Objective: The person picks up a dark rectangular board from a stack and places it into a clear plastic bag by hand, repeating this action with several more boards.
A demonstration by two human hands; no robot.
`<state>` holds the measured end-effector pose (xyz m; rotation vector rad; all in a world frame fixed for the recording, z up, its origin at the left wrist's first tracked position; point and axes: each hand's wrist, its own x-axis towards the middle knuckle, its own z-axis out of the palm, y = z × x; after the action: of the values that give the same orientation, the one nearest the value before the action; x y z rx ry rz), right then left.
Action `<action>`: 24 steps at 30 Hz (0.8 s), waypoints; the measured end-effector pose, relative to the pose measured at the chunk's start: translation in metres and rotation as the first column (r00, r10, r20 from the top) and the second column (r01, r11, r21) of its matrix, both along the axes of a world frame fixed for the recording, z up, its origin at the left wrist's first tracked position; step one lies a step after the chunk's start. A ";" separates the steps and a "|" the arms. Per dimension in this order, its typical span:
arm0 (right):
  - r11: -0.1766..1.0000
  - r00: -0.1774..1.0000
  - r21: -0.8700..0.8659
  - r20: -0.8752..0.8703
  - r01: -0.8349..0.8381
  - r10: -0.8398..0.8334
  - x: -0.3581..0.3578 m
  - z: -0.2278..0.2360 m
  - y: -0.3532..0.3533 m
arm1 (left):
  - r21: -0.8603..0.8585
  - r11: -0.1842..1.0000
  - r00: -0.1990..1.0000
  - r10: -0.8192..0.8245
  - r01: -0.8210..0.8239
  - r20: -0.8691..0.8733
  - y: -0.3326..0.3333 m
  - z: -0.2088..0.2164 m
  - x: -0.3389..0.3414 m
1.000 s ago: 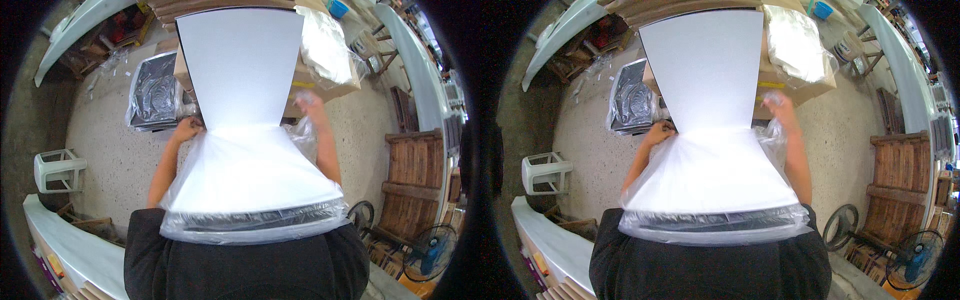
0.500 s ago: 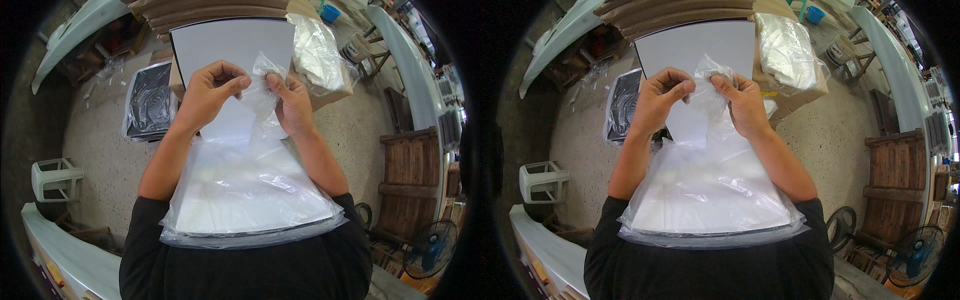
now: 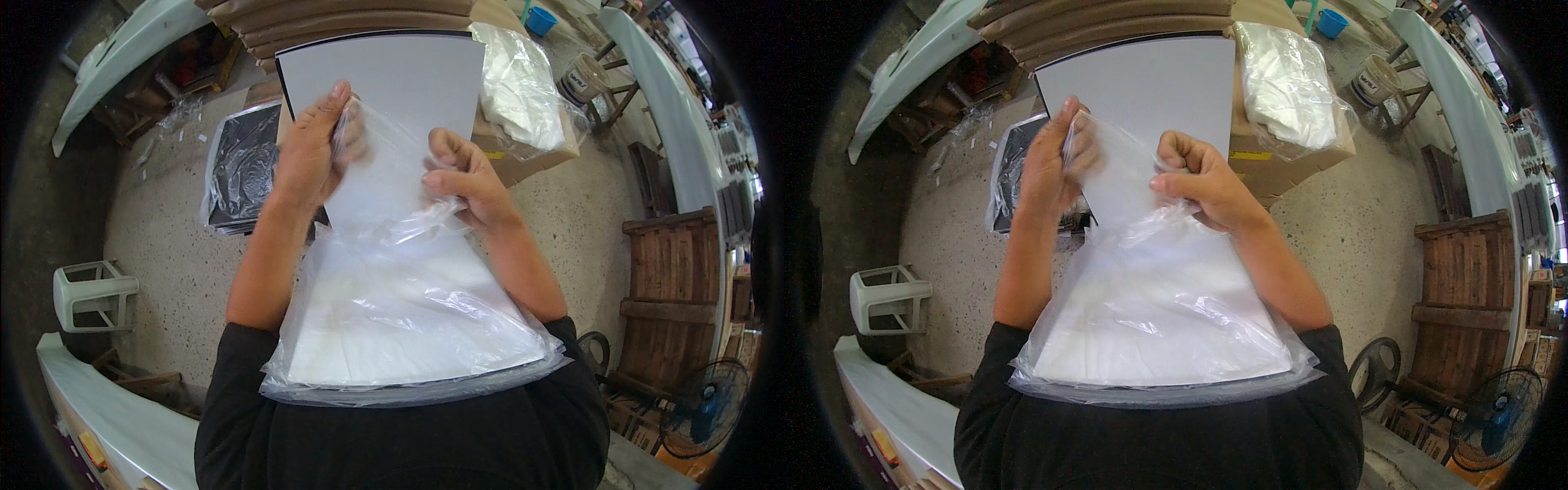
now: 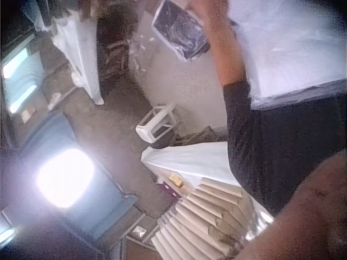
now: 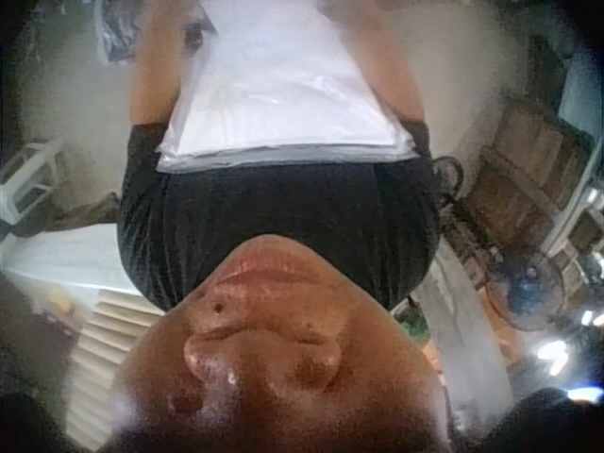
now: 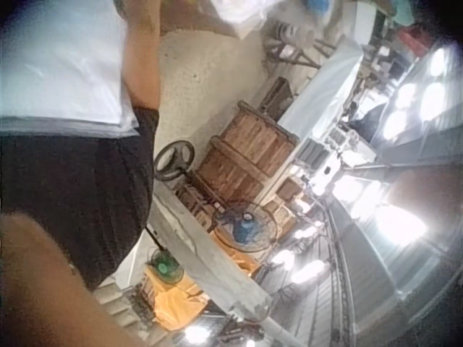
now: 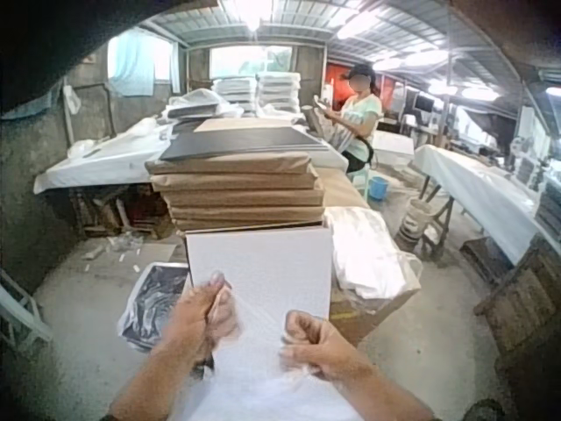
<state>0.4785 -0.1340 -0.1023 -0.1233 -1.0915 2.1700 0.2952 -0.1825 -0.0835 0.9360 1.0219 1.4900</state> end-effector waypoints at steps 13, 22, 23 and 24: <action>0.906 0.930 -0.223 0.158 0.360 -0.331 0.060 -0.003 0.028 | -0.294 0.926 0.481 -0.374 0.235 -0.793 -0.036 -0.032 -0.050; 0.980 0.998 -0.186 -0.010 0.067 -0.070 0.056 -0.051 0.017 | -0.371 0.926 0.990 -0.106 0.063 -0.096 -0.043 -0.080 -0.065; 0.921 0.958 -0.390 -0.254 0.021 -0.129 0.055 -0.052 0.019 | -0.254 0.929 0.959 -0.283 0.271 -0.010 -0.047 -0.094 -0.072; 0.903 0.946 -0.388 -0.181 0.181 -0.268 0.040 -0.019 0.009 | -0.131 0.882 0.892 -0.448 0.453 0.065 -0.053 -0.109 -0.081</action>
<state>0.5187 -0.1254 -0.1211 -0.1540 -0.5037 2.0905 0.2145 -0.2357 -0.1922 0.9637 0.8036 1.0247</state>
